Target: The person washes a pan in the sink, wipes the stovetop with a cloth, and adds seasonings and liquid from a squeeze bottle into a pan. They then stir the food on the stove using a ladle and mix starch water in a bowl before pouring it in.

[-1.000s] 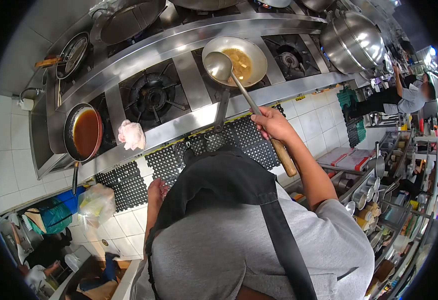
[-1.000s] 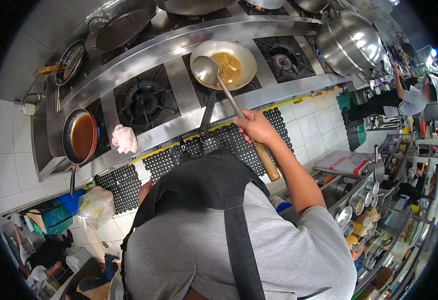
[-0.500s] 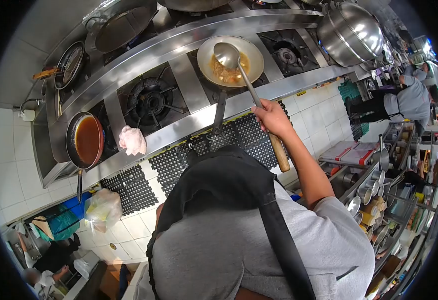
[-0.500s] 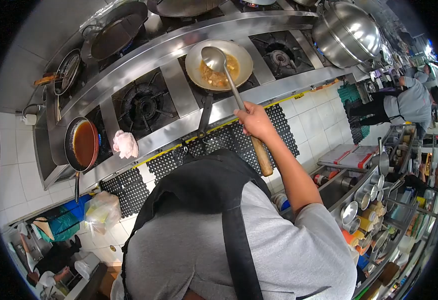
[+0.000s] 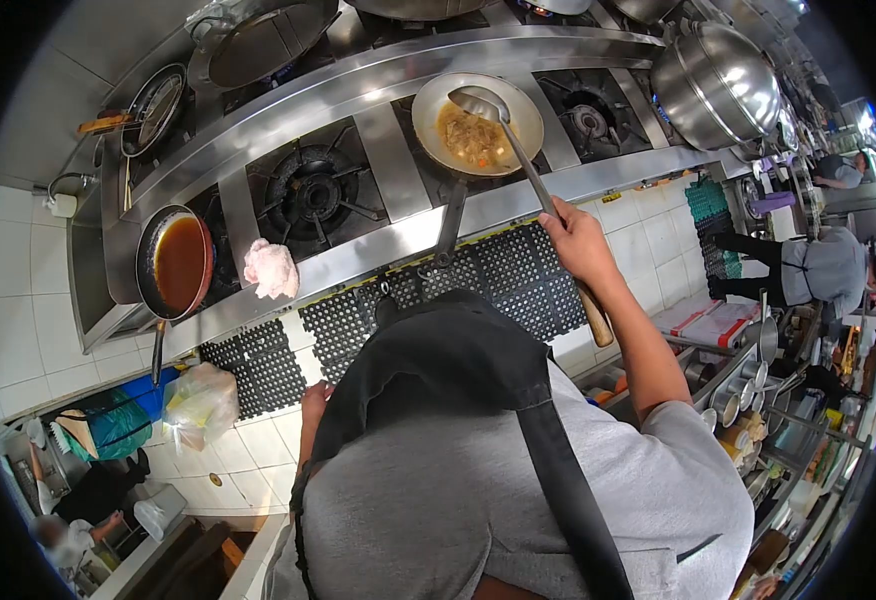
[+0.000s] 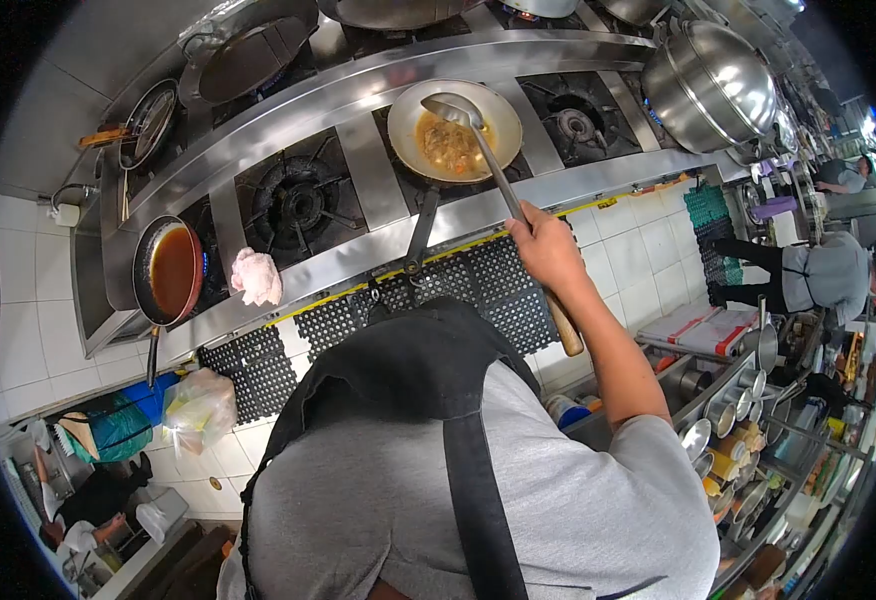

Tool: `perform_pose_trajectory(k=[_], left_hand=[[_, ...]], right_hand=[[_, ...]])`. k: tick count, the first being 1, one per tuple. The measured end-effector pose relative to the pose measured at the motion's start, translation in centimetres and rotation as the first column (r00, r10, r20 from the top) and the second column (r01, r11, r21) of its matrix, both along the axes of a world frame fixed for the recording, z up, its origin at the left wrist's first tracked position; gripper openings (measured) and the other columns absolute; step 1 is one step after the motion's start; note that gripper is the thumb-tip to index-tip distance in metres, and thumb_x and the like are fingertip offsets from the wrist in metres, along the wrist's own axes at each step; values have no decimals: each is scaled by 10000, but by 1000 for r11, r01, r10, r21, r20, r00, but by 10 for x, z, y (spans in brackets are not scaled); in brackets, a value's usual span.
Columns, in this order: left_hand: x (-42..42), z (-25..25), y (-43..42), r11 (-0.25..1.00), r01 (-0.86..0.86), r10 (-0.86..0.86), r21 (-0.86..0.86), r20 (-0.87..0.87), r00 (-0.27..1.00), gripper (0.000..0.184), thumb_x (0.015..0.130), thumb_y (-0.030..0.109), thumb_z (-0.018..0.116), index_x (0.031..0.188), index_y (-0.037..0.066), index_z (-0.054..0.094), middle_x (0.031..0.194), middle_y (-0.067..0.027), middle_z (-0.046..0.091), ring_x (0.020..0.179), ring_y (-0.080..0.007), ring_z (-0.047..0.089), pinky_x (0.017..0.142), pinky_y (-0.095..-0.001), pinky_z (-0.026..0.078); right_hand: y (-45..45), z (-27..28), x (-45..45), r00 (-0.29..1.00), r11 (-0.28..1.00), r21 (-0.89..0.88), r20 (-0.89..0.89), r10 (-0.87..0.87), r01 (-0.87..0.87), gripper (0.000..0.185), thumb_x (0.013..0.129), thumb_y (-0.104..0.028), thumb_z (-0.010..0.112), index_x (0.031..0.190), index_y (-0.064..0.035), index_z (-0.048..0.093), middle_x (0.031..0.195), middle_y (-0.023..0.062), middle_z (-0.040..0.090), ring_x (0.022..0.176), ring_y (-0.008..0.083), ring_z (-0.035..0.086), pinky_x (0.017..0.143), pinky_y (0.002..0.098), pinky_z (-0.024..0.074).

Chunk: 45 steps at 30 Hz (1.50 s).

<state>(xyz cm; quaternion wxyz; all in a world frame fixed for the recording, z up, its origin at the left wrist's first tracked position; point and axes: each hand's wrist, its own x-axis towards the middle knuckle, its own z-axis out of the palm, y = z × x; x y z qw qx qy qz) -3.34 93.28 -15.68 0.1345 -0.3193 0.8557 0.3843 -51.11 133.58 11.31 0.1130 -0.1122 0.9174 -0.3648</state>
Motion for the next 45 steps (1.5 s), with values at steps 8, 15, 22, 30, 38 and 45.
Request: perform_pose_trajectory(k=[8, 15, 22, 30, 38, 45], left_hand=[[28, -14, 17, 998, 58, -55, -22, 95, 994, 351, 932, 313, 661, 1023, -25, 670, 953, -260, 723, 941, -393, 715, 817, -449, 558], [19, -17, 20, 1000, 16, -17, 8, 80, 997, 346, 936, 317, 657, 1011, -20, 676, 953, -263, 721, 942, -390, 713, 811, -455, 553], [11, -14, 18, 1000, -7, 5, 26, 73, 997, 338, 938, 314, 655, 1004, -17, 679, 949, -266, 719, 939, -389, 711, 806, -459, 550], [20, -36, 18, 1000, 11, -11, -8, 48, 999, 317, 937, 290, 658, 1009, -18, 680, 932, -266, 714, 924, -392, 709, 803, -455, 549], [-9, -38, 13, 995, 101, -101, -1, -42, 994, 301, 984, 255, 633, 1134, 0, 687, 933, -186, 722, 853, -323, 713, 796, -391, 560], [-235, 118, 81, 646, -247, 343, 722, 14, 939, 416, 1061, 357, 587, 1347, 55, 598, 1146, -42, 672, 911, -122, 653, 775, -296, 541]], right_hand=[[-22, -33, -5, 994, 986, 123, -1, 113, -112, 436, 967, -269, 645, 1310, -1, 650, 1003, 328, 694, 988, 473, 688, 879, 496, 536], [-17, -15, -14, 997, 991, 116, 35, 69, -72, 494, 953, -285, 660, 1314, 52, 631, 1090, 335, 685, 1065, 465, 676, 932, 480, 538], [-4, -11, -12, 990, 990, 142, -136, 43, -23, 458, 967, -264, 661, 1348, -10, 631, 966, 278, 720, 918, 401, 726, 830, 426, 550], [-23, -31, -34, 992, 987, 121, 55, -110, 103, 336, 958, -263, 636, 1046, 59, 672, 798, 261, 697, 743, 433, 699, 738, 504, 550], [-16, -31, -4, 995, 999, 34, -101, 6, -3, 285, 959, -205, 651, 1104, 39, 673, 788, 207, 704, 736, 296, 716, 749, 455, 548], [20, 28, 22, 919, 1000, -17, 394, 30, -25, 404, 953, -227, 654, 1283, 5, 649, 980, 304, 701, 942, 486, 666, 811, 465, 540]])
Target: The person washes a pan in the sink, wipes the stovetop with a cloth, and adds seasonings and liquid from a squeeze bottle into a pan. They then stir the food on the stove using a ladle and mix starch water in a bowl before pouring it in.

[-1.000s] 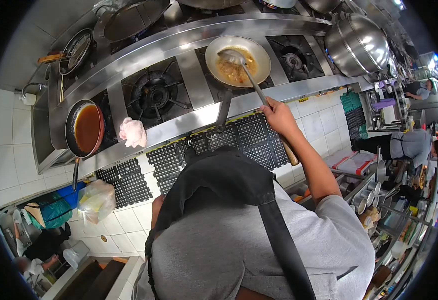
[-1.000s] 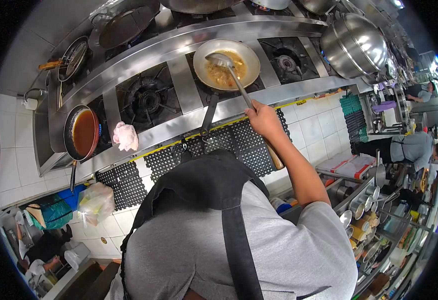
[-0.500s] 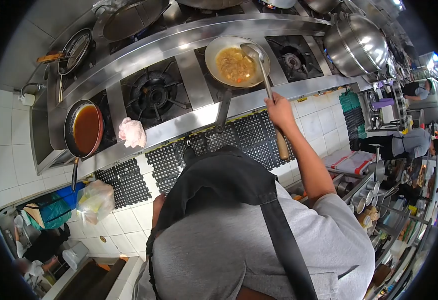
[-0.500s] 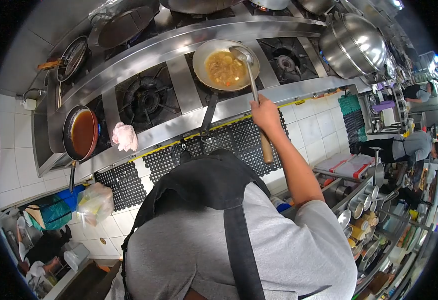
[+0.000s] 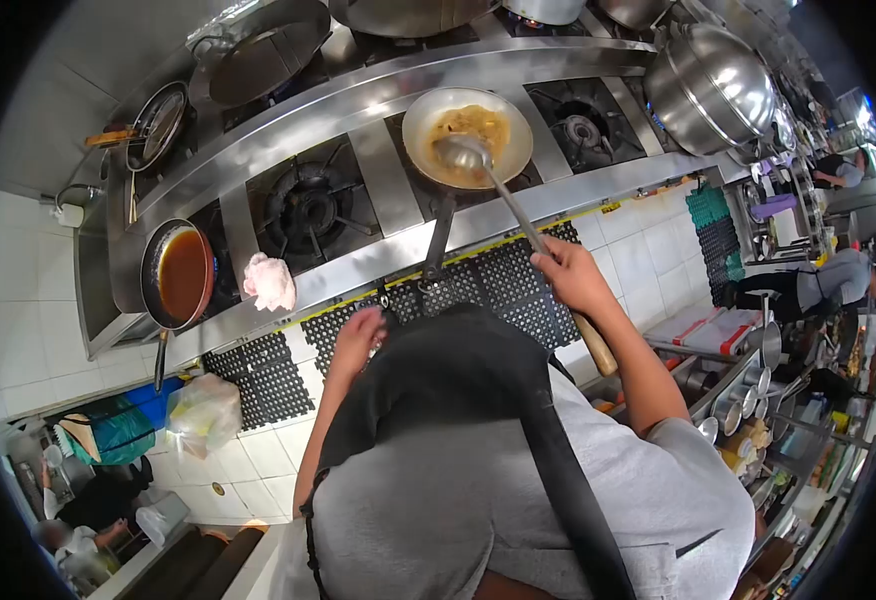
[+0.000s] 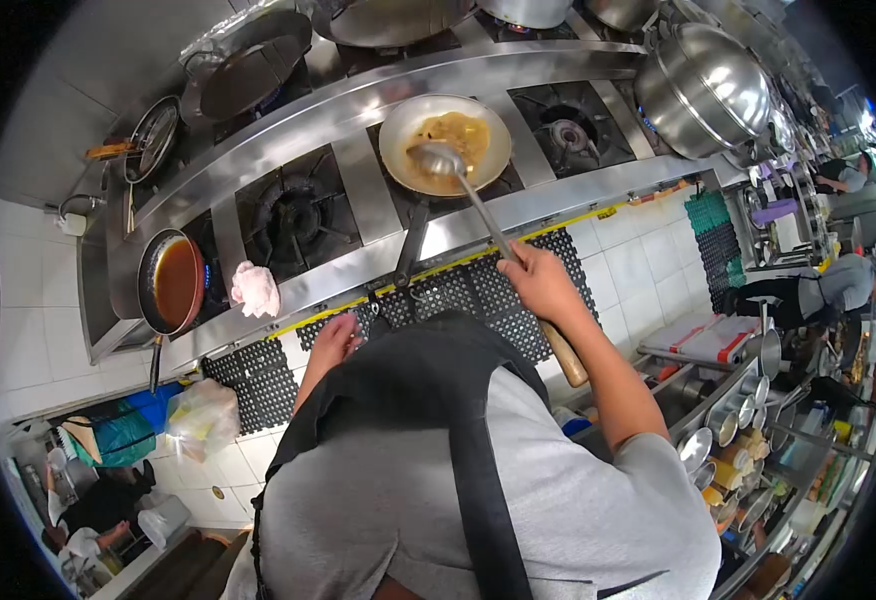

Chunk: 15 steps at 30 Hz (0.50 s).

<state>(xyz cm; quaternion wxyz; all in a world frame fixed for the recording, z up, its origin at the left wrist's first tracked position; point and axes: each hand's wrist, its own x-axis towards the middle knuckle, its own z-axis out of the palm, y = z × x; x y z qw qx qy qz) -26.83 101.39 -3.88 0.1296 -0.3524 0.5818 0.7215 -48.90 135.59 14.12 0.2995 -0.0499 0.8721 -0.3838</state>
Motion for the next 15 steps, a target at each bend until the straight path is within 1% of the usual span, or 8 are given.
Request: perform_pose_trajectory(k=[2, 3, 5, 7, 8, 11, 12, 15], left_hand=[[-73, 40, 38, 981, 185, -194, -65, -177, 965, 468, 1062, 378, 573, 1408, 63, 548, 1117, -50, 682, 876, -121, 668, 759, -265, 536], [-93, 53, 55, 986, 153, -161, -67, -143, 976, 469, 1064, 388, 564, 1402, 64, 542, 1090, -56, 689, 842, -123, 672, 733, -258, 536], [-118, 60, 77, 990, 139, -139, -7, -84, 987, 443, 1073, 385, 541, 1383, 68, 530, 1045, -59, 690, 787, -126, 679, 681, -246, 531], [-132, 51, 85, 981, 160, -157, 114, -30, 987, 390, 1090, 360, 515, 1357, 75, 518, 1008, -54, 681, 745, -127, 683, 631, -238, 522], [-136, 38, 87, 980, 171, -166, 101, -52, 985, 336, 1089, 328, 515, 1297, 64, 526, 899, -31, 637, 614, -111, 617, 533, -259, 488], [-138, 15, 88, 987, 118, -105, 109, -121, 987, 300, 1082, 303, 528, 1252, 56, 543, 806, -8, 562, 532, -101, 520, 476, -273, 433], [-137, 16, 88, 989, 87, -75, 121, -103, 992, 287, 1073, 280, 542, 1245, 50, 555, 765, 2, 517, 505, -100, 442, 456, -282, 381], [-138, 21, 84, 977, 88, -69, 197, -100, 993, 278, 1067, 269, 551, 1237, 50, 573, 756, 2, 517, 514, -102, 436, 466, -278, 364]], right_hand=[[4, -18, -7, 967, 989, 55, -210, 147, -138, 441, 950, -245, 652, 1301, 22, 637, 1000, 312, 702, 967, 486, 671, 841, 476, 540], [5, -34, -12, 927, 976, 98, -304, 218, -197, 460, 948, -254, 651, 1309, 30, 631, 1011, 315, 702, 979, 486, 673, 856, 482, 539], [6, -53, -25, 915, 981, 132, -361, 180, -141, 471, 944, -277, 649, 1295, 36, 636, 1025, 329, 692, 1012, 485, 669, 899, 501, 529], [4, -53, -32, 902, 989, 95, -406, 146, -117, 470, 943, -277, 652, 1293, 36, 637, 1025, 330, 691, 1015, 480, 671, 906, 502, 527], [4, -38, -29, 919, 995, 50, -381, 100, -88, 440, 948, -261, 647, 1293, 13, 644, 1045, 317, 694, 1027, 472, 672, 906, 490, 530], [23, -5, -25, 918, 993, -23, -385, 96, -114, 421, 951, -243, 644, 1302, -11, 647, 1054, 299, 703, 1037, 468, 671, 906, 478, 533], [29, 11, -21, 946, 994, -26, -312, 91, -104, 412, 946, -239, 652, 1302, -31, 654, 1064, 284, 709, 1045, 464, 671, 910, 462, 536], [54, 12, -22, 917, 982, 13, -355, 180, -187, 408, 942, -242, 658, 1291, -29, 655, 1057, 288, 709, 1024, 465, 674, 903, 483, 538]])
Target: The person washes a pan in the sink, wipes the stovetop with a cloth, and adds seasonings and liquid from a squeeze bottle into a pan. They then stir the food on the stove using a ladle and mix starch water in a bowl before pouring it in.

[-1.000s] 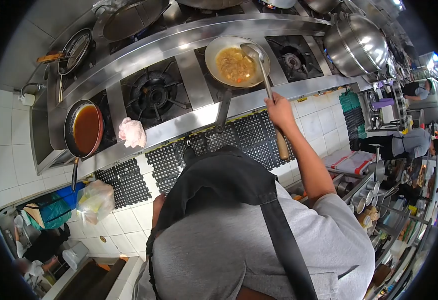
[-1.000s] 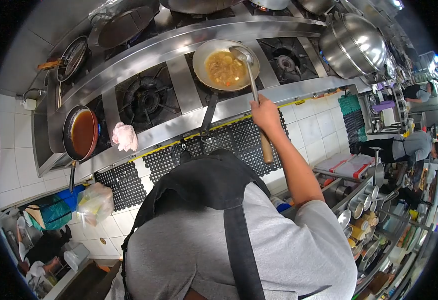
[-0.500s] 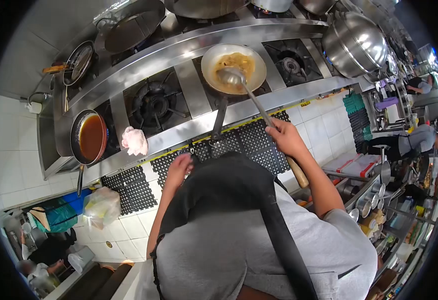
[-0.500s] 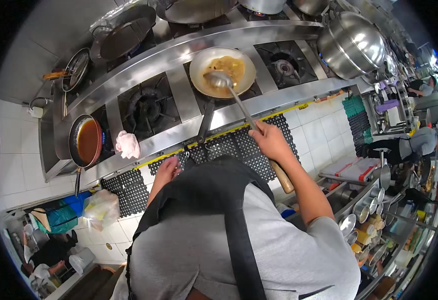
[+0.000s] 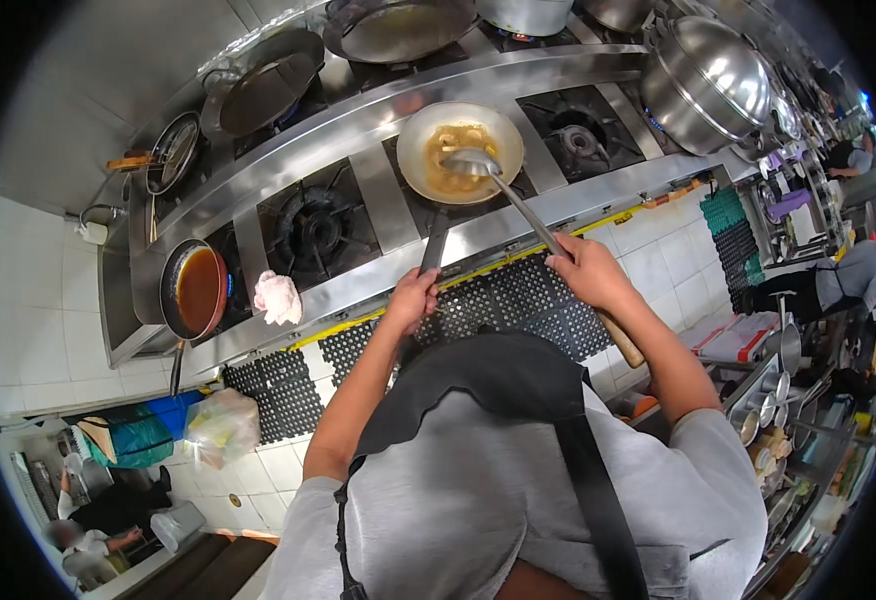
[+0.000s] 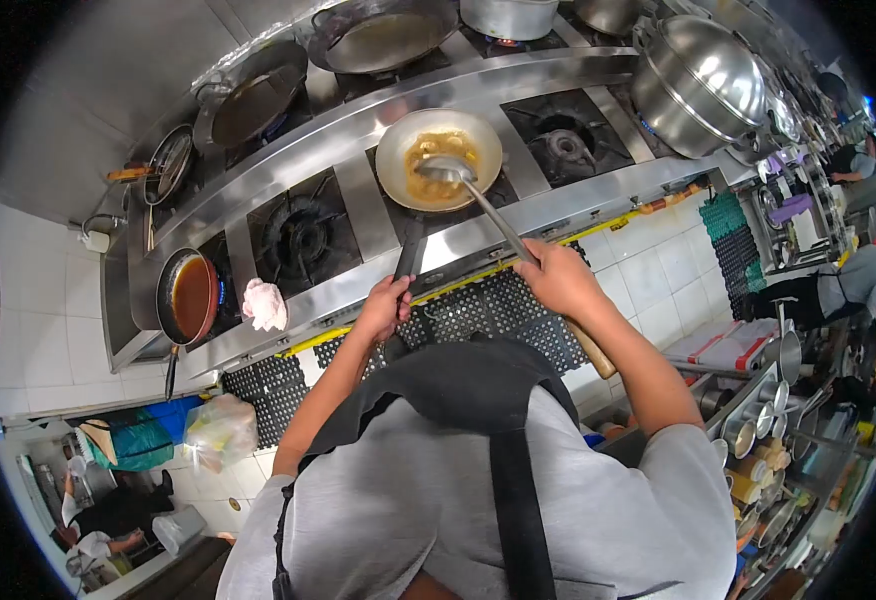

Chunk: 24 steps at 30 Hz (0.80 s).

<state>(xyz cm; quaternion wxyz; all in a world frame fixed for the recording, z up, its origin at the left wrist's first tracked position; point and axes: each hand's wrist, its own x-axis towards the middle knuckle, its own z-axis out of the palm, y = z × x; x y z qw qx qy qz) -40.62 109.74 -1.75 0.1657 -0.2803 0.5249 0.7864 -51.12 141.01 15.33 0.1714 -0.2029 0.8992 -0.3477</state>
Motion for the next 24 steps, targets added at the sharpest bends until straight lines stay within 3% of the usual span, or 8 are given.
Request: perform_pose_trajectory(k=[3, 6, 9, 11, 15, 18, 21, 24], left_hand=[[4, 17, -1, 999, -11, 12, 38, -10, 1000, 279, 1062, 262, 557, 1244, 52, 581, 749, 5, 512, 528, -101, 434, 484, -276, 358], [6, 24, -2, 997, -35, 36, 65, -11, 999, 267, 1058, 247, 560, 1244, 58, 590, 744, 8, 505, 544, -98, 433, 500, -281, 361], [11, 16, -5, 997, -30, 29, 66, 2, 1000, 392, 1087, 419, 498, 1252, 78, 596, 797, -5, 594, 605, -115, 553, 563, -268, 451], [23, 9, -15, 992, -3, 1, 126, 18, 1000, 525, 1082, 566, 417, 1260, 109, 603, 852, -22, 663, 687, -139, 659, 638, -254, 529], [70, -21, -39, 991, -3, -8, 137, 82, 997, 520, 1077, 542, 456, 1286, 89, 605, 905, -16, 680, 708, -118, 640, 658, -246, 515], [105, -57, -52, 995, -42, 20, 90, 235, 972, 496, 1083, 516, 459, 1267, 87, 626, 909, -2, 680, 740, -102, 645, 666, -224, 510], [114, -53, -57, 998, 49, -46, -28, 101, 994, 465, 1086, 493, 462, 1238, 97, 654, 941, 3, 687, 777, -89, 647, 685, -213, 504], [80, -36, -54, 998, 62, -62, 8, 84, 995, 449, 1085, 481, 473, 1208, 102, 681, 973, -1, 692, 808, -85, 646, 709, -215, 505]], right_hand=[[10, -10, -4, 993, 968, 247, -104, 63, -36, 393, 937, -248, 658, 1269, -38, 656, 1029, 284, 712, 990, 468, 678, 875, 523, 538], [2, -25, -20, 989, 918, 388, -88, 118, -75, 385, 934, -255, 653, 1249, -33, 653, 1006, 281, 713, 962, 470, 679, 856, 558, 529], [-13, -40, -36, 983, 904, 425, -134, 122, -54, 383, 935, -260, 651, 1237, -24, 655, 972, 271, 717, 949, 469, 681, 847, 566, 529], [-21, -35, -35, 983, 961, 275, -176, 44, 6, 393, 936, -262, 652, 1246, -21, 656, 949, 273, 715, 957, 474, 676, 852, 569, 525], [-21, -62, -27, 926, 992, -52, -356, -129, 118, 396, 949, -252, 653, 1267, -15, 652, 816, 231, 709, 780, 388, 720, 754, 511, 557], [-31, -28, -11, 959, 941, -212, 156, -236, 266, 366, 987, -191, 641, 1308, -15, 649, 669, 66, 606, 518, 199, 605, 482, 338, 483], [-39, -26, 0, 924, 899, -275, 276, -266, 341, 354, 1015, -176, 616, 1331, -21, 644, 659, -29, 515, 486, 47, 490, 409, 239, 392], [-47, -7, 15, 885, 870, -263, 335, -325, 418, 299, 991, -166, 627, 1245, -17, 676, 607, -17, 519, 461, 94, 506, 442, 281, 431]])
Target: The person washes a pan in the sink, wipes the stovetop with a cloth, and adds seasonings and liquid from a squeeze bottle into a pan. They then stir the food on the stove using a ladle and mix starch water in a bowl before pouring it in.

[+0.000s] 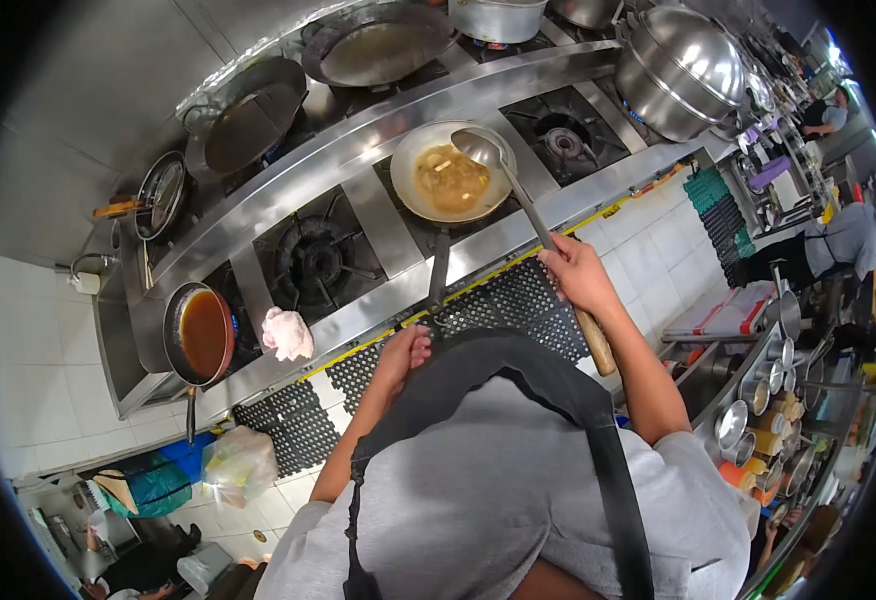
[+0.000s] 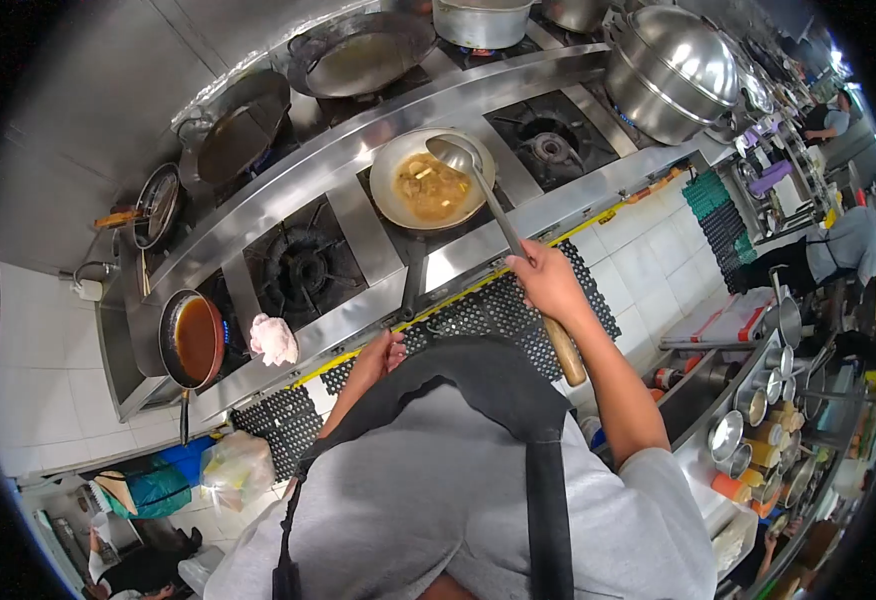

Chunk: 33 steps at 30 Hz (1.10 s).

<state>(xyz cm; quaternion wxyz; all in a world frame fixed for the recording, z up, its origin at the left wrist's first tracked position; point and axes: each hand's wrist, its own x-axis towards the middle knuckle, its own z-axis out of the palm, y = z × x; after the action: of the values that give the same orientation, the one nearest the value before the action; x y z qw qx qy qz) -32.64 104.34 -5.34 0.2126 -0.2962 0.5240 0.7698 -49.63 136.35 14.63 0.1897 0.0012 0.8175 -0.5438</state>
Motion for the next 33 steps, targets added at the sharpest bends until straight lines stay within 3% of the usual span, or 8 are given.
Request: perform_pose_trajectory(k=[6, 7, 10, 11, 14, 23, 28, 33], left_hand=[[-82, 51, 38, 975, 95, -86, 202, -49, 995, 401, 1061, 441, 566, 1180, 58, 577, 824, -18, 661, 724, -101, 649, 620, -217, 496], [-88, 46, 39, 966, 158, -146, 203, -76, 986, 379, 1059, 426, 575, 1156, 59, 570, 803, -18, 647, 697, -99, 636, 598, -217, 487], [-91, 21, 46, 988, 142, -150, -57, -190, 970, 299, 1052, 357, 590, 1073, 61, 555, 732, -5, 589, 610, -89, 564, 544, -242, 462], [-92, 31, 45, 988, 110, -129, -109, -184, 974, 259, 1041, 308, 594, 1031, 51, 560, 690, 8, 543, 568, -88, 504, 529, -254, 447], [-92, 33, 34, 995, 49, -67, -82, -233, 970, 254, 1032, 292, 604, 995, 43, 568, 674, 4, 539, 559, -96, 511, 526, -259, 449], [-96, 15, 21, 982, 158, -176, -101, -196, 965, 273, 1040, 315, 604, 1050, 46, 559, 692, -4, 552, 583, -103, 534, 553, -266, 473], [-94, 26, 15, 964, 243, -259, -109, -181, 949, 323, 1048, 353, 596, 1102, 37, 556, 721, -9, 569, 606, -108, 566, 571, -275, 500], [-94, 31, 11, 948, 294, -307, -123, -110, 945, 441, 1061, 479, 521, 1133, 47, 574, 755, -25, 615, 620, -115, 599, 592, -272, 510]], right_hand=[[-8, 37, 17, 986, 972, 188, 115, 118, -139, 318, 987, -162, 638, 1276, -33, 678, 644, -20, 537, 472, 70, 492, 436, 273, 426], [-8, 42, 14, 974, 949, 258, 181, 138, -182, 353, 968, -175, 657, 1289, -28, 672, 657, 58, 605, 526, 153, 575, 515, 336, 491], [2, 36, -3, 902, 760, 539, 0, 433, -365, 386, 970, -154, 670, 1323, -3, 636, 675, 75, 619, 597, 169, 606, 584, 362, 507], [-9, 54, -9, 868, 639, 670, 18, 495, -378, 398, 947, -194, 686, 1294, -5, 650, 771, 187, 684, 695, 284, 661, 710, 425, 527], [-20, 42, -39, 791, 409, 846, 23, 612, -341, 418, 930, -238, 699, 1285, -21, 664, 826, 247, 689, 719, 353, 671, 732, 433, 529], [-64, -16, -39, 964, 795, 606, -198, 177, -21, 372, 935, -263, 673, 1216, -19, 686, 909, 298, 695, 906, 467, 690, 817, 492, 533], [-92, -43, -14, 993, 847, 527, -113, -19, 76, 382, 934, -265, 672, 1222, -15, 691, 876, 290, 696, 863, 432, 709, 803, 488, 541], [-107, -22, 17, 962, 863, 477, -269, -38, 167, 415, 937, -242, 679, 1291, -26, 659, 862, 285, 685, 827, 422, 709, 758, 465, 540]])
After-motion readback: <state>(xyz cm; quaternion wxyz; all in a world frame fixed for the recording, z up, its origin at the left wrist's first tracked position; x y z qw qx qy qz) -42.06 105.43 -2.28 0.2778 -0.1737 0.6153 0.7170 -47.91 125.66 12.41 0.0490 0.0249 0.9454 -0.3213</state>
